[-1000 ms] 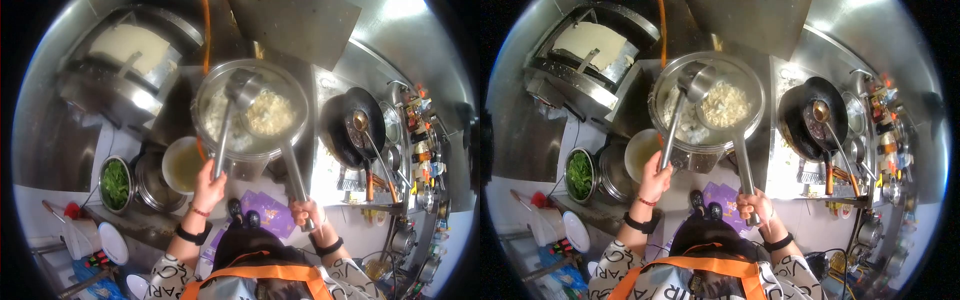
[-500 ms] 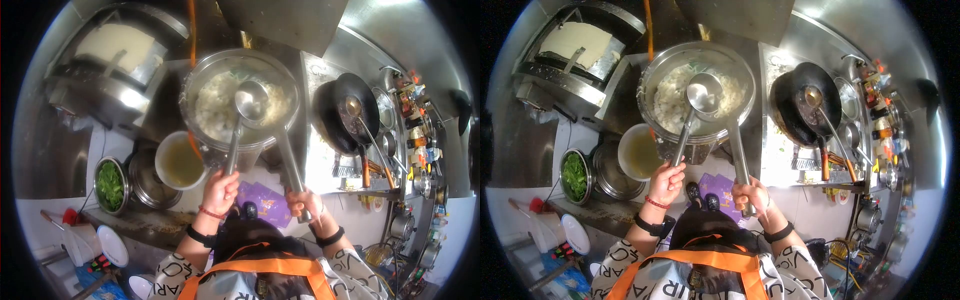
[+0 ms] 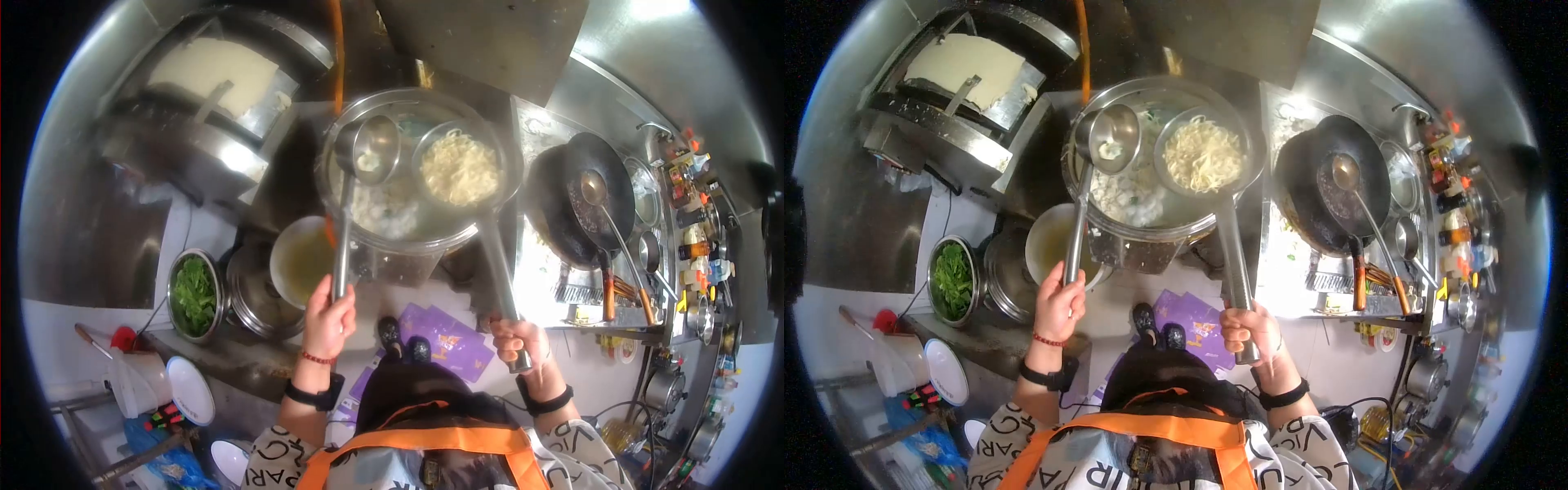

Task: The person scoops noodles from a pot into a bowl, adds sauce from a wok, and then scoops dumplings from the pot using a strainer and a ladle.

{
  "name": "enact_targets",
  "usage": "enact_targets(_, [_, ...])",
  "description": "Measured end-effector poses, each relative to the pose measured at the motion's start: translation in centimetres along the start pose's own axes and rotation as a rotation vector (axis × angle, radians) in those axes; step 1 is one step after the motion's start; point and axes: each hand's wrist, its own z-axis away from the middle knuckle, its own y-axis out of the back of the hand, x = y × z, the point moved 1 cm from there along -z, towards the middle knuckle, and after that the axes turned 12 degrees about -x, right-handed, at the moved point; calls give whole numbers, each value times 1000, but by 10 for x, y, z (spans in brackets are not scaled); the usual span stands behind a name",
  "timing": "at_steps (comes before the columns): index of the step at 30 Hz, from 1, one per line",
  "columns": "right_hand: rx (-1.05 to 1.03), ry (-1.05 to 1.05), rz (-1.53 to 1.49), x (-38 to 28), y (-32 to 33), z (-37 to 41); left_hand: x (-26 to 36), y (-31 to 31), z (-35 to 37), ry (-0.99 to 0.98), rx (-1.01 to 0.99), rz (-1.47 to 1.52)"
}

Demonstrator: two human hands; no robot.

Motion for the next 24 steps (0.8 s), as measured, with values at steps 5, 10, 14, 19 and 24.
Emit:
enact_targets(5, [20,62,50,-8,-28,20,-46,59,-42,-79,149,-646])
enact_targets(10, [-73,115,-32,-16,-41,46,-44,36,-35,-190,363,-1465])
enact_targets(14, [-84,112,123,-19,-68,66,-44,25,-3,-291,441,-1389])
enact_targets(19, [-150,-60,143,-6,-87,104,-22,-19,118,-184,215,-20])
enact_targets(24, [-201,-447,-47,7,-96,114,-39,-2,211,-170,280,366])
